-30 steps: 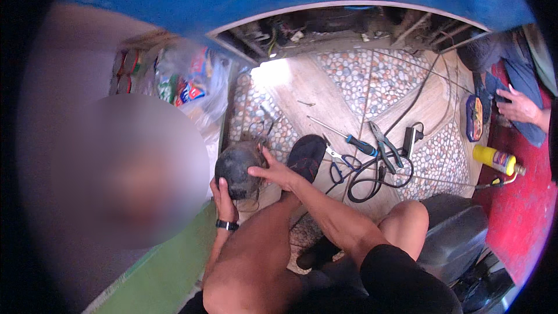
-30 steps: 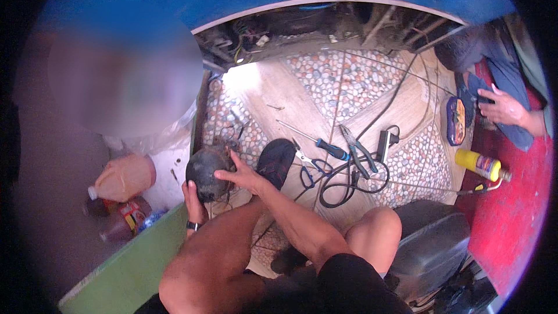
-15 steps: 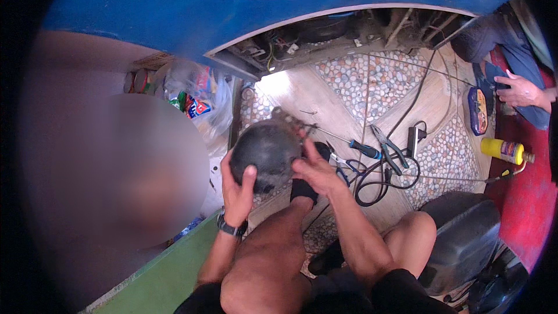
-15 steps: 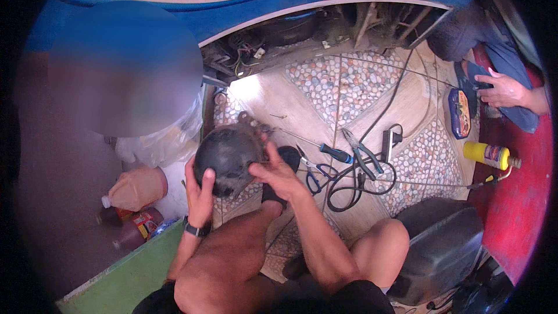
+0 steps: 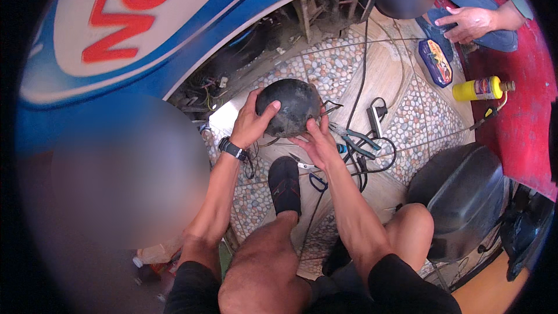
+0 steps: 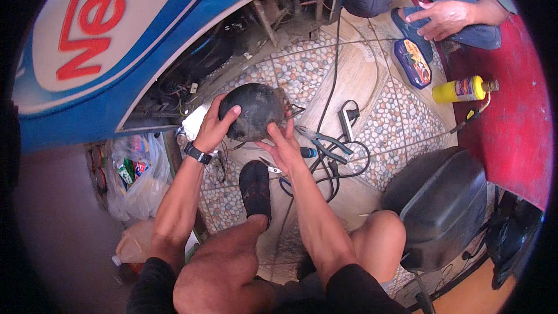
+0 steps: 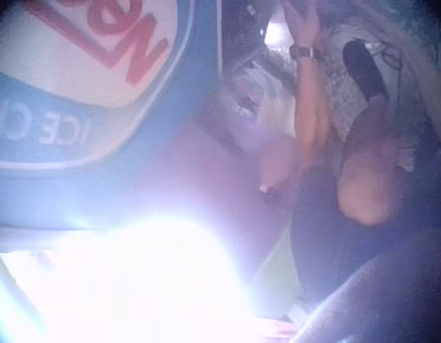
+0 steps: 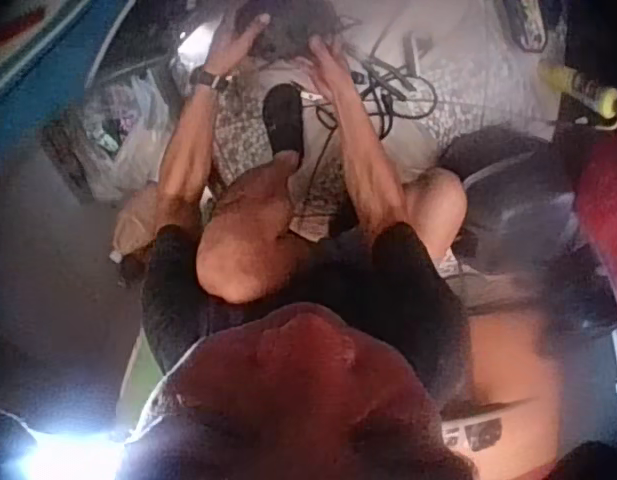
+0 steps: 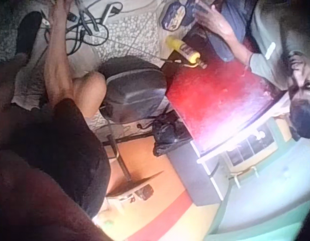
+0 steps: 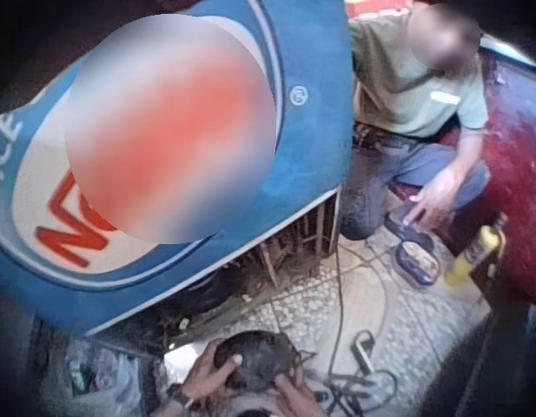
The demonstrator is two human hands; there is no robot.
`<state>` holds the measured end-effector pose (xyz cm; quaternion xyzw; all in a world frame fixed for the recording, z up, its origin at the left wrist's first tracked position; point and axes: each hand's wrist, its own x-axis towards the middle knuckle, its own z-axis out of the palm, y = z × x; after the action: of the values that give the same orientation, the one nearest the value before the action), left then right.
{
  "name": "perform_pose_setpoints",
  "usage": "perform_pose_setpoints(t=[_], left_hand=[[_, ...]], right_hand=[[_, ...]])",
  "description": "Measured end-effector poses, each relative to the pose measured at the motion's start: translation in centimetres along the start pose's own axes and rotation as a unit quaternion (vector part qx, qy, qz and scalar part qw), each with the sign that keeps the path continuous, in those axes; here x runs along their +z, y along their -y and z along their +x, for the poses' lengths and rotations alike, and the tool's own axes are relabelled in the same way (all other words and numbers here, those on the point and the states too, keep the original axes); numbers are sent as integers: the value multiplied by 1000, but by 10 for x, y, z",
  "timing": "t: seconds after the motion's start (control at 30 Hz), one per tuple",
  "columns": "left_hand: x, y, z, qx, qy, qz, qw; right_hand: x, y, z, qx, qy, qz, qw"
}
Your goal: The person manipulates electrical wires and a compressor at the base of a refrigeration unit. They use wire cutters to strip and join wires, handle a black compressor unit by hand, and move a plastic housing component.
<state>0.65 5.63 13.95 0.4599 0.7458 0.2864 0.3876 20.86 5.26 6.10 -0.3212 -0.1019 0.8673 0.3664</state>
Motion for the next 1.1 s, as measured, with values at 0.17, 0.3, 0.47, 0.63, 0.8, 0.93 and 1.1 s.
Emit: perform_pose_setpoints(t=[0.17, 0.3, 0.47, 0.63, 0.8, 0.93, 1.1], left_hand=[[5, 21, 17, 5, 29, 1, 1000], [4, 36, 17, 23, 22, 13, 999], [21, 16, 14, 93, -78, 136, 983], [59, -12, 12, 178, -213, 320, 906], [62, -15, 14, 161, -206, 317, 912], [61, -15, 14, 148, -182, 346, 908], [62, -28, 12, 108, -133, 346, 922]], right_hand=[[-15, -12, 12, 17, 0, 36, 999], [-13, -17, 9, 10, -3, 10, 1000], [-22, -4, 3, 74, -86, -83, 990], [-33, 49, -23, 70, -142, -675, 720], [-87, 55, -48, -164, -157, -863, 451], [-97, 48, -51, -134, -174, -891, 396], [-119, 60, -57, -84, -119, -936, 320]])
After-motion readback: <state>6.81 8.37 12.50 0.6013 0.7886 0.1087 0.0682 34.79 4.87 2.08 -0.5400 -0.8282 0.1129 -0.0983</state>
